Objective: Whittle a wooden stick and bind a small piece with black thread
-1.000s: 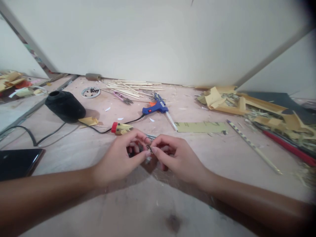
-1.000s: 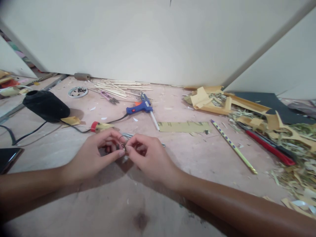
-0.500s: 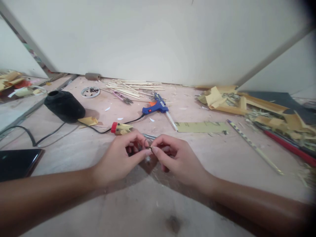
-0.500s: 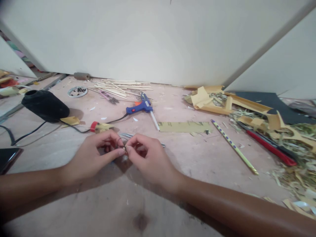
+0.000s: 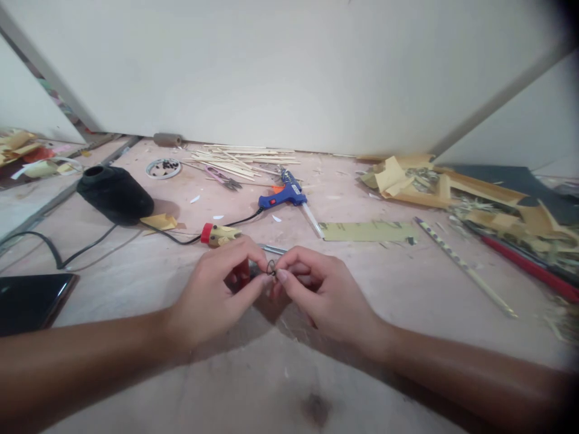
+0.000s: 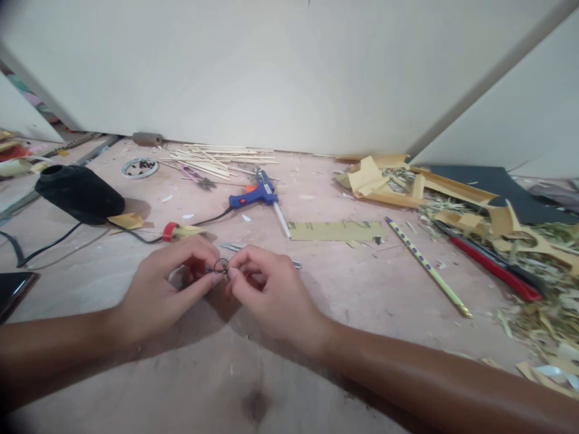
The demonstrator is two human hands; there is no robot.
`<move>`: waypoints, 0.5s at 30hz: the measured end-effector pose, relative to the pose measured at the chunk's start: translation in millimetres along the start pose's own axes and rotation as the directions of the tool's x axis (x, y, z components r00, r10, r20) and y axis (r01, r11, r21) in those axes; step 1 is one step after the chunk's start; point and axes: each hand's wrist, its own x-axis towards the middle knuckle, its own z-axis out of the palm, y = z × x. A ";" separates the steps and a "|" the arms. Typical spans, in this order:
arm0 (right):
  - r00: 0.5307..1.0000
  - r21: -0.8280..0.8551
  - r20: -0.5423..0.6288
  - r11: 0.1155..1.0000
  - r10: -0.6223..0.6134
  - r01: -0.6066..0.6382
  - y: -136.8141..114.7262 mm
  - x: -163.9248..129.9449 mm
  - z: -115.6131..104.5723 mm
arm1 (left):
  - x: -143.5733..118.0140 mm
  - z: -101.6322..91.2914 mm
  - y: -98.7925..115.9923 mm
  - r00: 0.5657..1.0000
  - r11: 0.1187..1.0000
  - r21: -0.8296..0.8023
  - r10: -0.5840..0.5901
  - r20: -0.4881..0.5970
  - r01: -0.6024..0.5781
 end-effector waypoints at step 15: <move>0.985 0.158 0.071 0.973 0.157 -0.166 -3.0 6.3 -2.1 | 4.6 -0.6 -5.8 0.994 0.988 0.106 0.109 0.024 -0.111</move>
